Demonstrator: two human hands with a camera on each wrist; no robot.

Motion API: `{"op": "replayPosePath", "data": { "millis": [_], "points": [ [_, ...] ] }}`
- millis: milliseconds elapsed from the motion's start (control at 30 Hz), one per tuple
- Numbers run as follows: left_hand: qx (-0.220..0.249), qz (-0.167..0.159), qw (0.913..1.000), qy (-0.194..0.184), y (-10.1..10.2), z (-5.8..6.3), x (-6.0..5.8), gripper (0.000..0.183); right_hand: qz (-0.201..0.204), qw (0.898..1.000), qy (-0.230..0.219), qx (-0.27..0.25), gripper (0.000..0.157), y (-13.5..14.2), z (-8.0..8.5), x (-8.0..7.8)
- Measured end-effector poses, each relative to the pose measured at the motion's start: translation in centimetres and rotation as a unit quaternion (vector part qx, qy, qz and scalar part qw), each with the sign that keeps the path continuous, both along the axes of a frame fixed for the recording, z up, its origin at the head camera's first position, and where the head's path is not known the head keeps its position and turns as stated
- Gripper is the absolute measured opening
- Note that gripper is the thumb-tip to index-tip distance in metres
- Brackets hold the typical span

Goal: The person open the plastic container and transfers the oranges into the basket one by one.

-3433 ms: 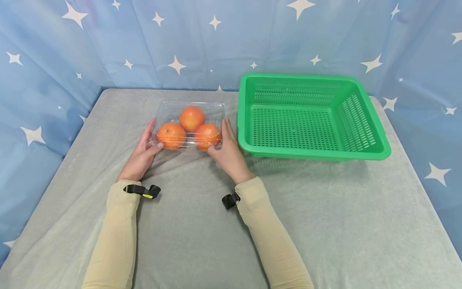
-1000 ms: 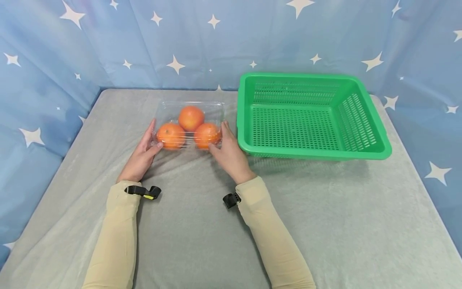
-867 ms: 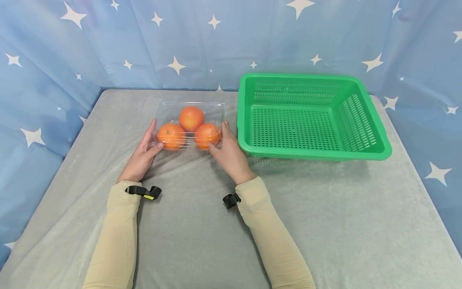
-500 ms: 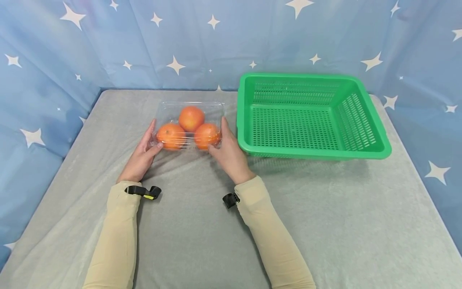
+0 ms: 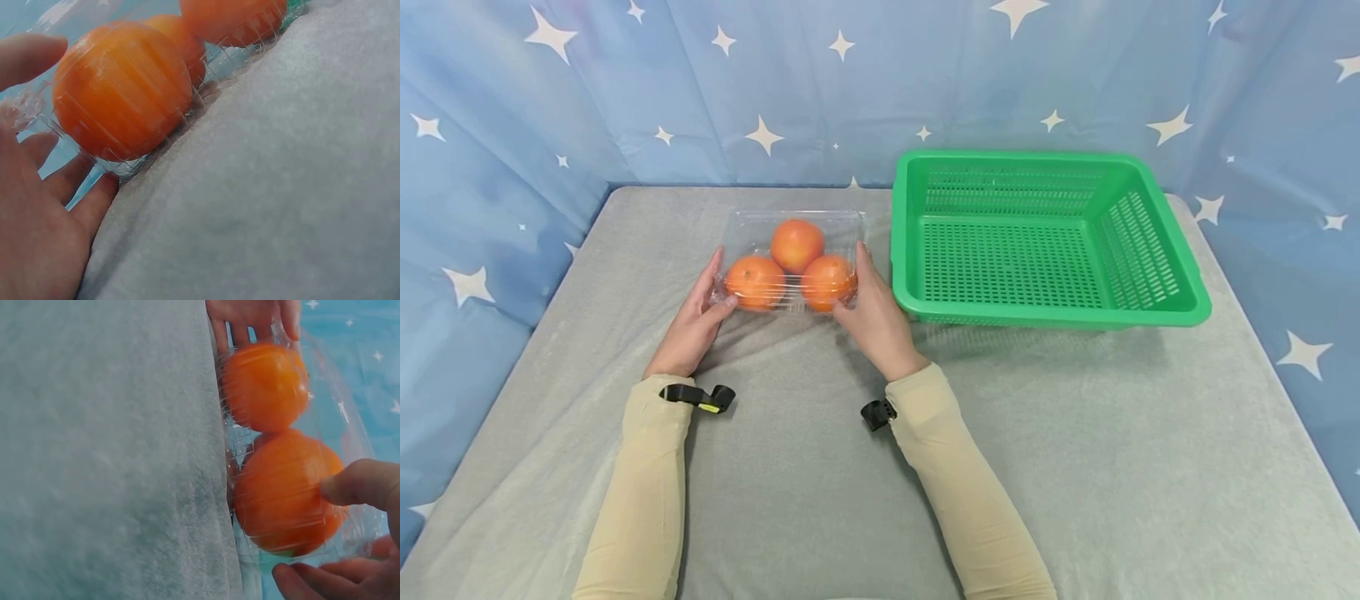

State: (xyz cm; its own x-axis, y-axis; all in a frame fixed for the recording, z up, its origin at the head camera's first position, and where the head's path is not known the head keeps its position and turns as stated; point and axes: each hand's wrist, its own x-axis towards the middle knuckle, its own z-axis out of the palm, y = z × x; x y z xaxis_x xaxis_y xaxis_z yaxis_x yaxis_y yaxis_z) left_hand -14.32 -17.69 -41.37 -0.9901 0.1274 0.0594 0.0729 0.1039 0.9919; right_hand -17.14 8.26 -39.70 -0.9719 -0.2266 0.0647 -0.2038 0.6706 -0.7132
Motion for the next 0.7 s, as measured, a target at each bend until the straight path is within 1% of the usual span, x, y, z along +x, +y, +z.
{"op": "replayPosePath", "data": {
  "millis": [200,433,700],
  "points": [
    [0.001,0.006,1.0,-0.003,0.01,0.13,0.0,0.069,0.003,1.0,-0.001,-0.007,0.09,0.04,-0.02,0.01],
    [0.006,0.007,0.9999,-0.008,-0.09,0.0,0.05,0.069,0.006,1.0,-0.002,-0.012,0.091,0.07,0.04,0.08],
    [-0.007,0.019,0.9995,-0.024,-0.06,0.05,0.22,0.067,0.018,0.999,0.026,-0.02,0.096,0.01,0.14,0.39]
  ]
}}
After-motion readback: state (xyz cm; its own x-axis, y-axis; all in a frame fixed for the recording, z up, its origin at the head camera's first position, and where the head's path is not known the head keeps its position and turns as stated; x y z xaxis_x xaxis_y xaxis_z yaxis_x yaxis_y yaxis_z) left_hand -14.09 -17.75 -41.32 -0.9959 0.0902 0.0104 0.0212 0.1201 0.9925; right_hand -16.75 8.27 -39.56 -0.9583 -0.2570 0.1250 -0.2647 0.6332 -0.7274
